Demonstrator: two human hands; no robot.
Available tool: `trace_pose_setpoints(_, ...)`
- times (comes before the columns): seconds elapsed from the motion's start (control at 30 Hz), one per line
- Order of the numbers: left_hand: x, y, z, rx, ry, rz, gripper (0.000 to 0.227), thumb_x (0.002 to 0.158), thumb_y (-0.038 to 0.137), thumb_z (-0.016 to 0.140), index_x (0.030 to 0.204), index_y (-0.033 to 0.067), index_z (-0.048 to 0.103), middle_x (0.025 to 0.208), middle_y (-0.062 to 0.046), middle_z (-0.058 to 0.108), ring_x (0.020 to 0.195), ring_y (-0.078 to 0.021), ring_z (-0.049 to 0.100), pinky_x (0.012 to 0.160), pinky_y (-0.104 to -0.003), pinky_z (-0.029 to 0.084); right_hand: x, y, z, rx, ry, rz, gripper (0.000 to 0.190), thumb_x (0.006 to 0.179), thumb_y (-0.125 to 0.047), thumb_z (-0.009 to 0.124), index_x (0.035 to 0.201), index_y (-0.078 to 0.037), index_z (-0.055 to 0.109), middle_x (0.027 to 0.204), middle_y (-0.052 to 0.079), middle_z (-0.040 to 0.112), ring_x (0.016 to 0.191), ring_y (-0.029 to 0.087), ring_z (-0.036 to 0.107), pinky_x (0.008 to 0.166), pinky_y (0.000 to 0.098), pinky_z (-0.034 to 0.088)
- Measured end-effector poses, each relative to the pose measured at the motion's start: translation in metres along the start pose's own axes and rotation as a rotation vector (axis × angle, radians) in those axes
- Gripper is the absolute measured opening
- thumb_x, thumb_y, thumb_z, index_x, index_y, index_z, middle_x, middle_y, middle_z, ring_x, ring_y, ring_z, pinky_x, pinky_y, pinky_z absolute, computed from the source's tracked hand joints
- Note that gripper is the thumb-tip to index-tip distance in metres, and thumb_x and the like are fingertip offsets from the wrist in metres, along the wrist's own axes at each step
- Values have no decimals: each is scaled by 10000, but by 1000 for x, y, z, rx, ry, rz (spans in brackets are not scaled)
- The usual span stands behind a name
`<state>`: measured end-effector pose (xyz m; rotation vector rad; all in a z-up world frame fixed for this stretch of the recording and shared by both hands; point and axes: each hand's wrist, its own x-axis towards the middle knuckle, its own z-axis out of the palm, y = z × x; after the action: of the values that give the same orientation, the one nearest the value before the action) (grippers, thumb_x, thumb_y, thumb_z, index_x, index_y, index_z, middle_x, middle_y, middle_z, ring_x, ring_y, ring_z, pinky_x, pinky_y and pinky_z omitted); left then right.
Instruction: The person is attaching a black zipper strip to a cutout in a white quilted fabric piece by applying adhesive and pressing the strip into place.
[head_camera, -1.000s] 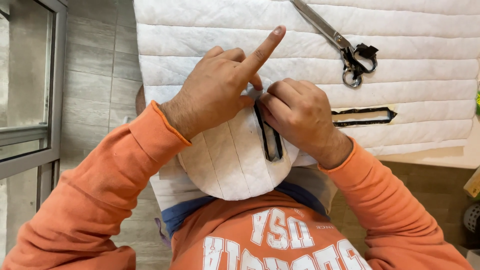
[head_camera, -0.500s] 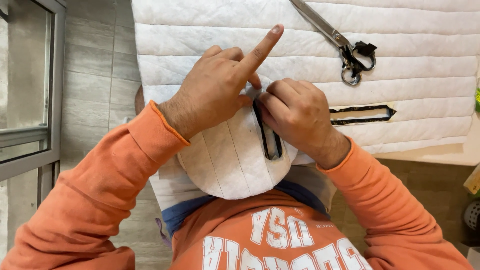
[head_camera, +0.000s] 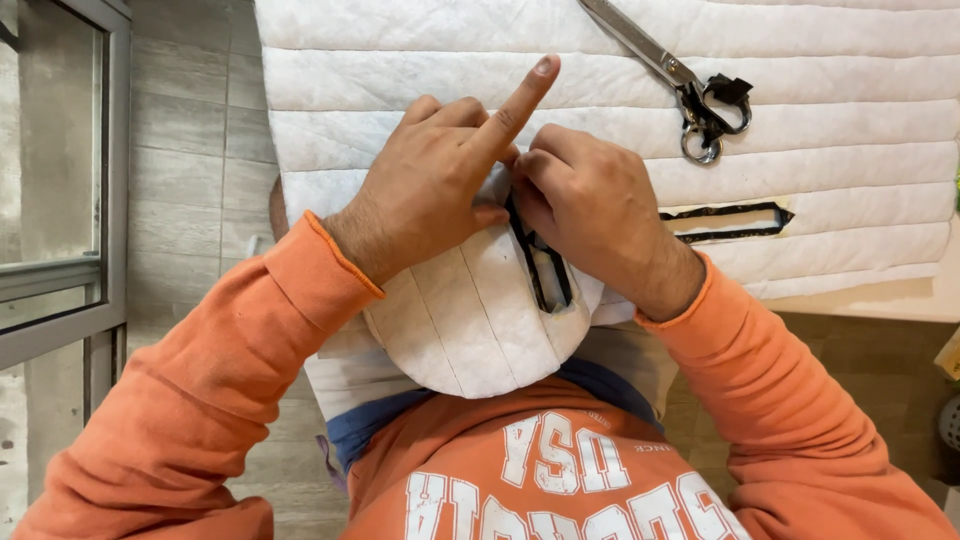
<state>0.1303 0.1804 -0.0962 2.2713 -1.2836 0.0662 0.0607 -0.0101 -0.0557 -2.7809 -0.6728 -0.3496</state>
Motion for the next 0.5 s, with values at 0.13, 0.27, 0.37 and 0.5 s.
trace_pose_setpoints(0.13, -2, -2, 2, -52, 34, -11, 1299, 748, 274, 893, 1674, 144, -9, 1091, 84, 727, 1024, -209, 623, 890, -362, 409, 1, 4, 6, 40, -65, 101, 143, 907, -48, 678, 790, -46, 596, 806, 65, 568, 645, 290, 556, 452, 447, 416)
trace_pose_setpoints(0.27, -4, -3, 1, -104, 42, 8, 1371, 699, 247, 941, 1679, 142, -13, 1181, 34, 702, 1007, -217, 635, 902, -386, 431, 8, 12, 8, 182, -125, 172, 25, 834, -68, 655, 820, -59, 636, 785, 73, 597, 668, 284, 582, 542, 432, 441)
trace_pose_setpoints(0.37, -4, -3, 0, -95, 31, 4, 1500, 651, 345, 1050, 1687, 154, -19, 1223, -1, 601, 989, -238, 597, 877, -376, 429, 17, 12, 5, 240, -175, 292, 44, 785, -71, 627, 742, -80, 634, 722, 42, 635, 645, 230, 588, 576, 383, 454)
trace_pose_setpoints(0.5, -7, -3, -1, -110, 38, -2, 1480, 691, 304, 1064, 1696, 172, -15, 1218, 2, 568, 982, -205, 569, 905, -356, 429, 27, 15, 4, 245, -281, 501, 165, 763, -135, 672, 861, -123, 541, 723, 8, 644, 654, 266, 602, 554, 429, 438)
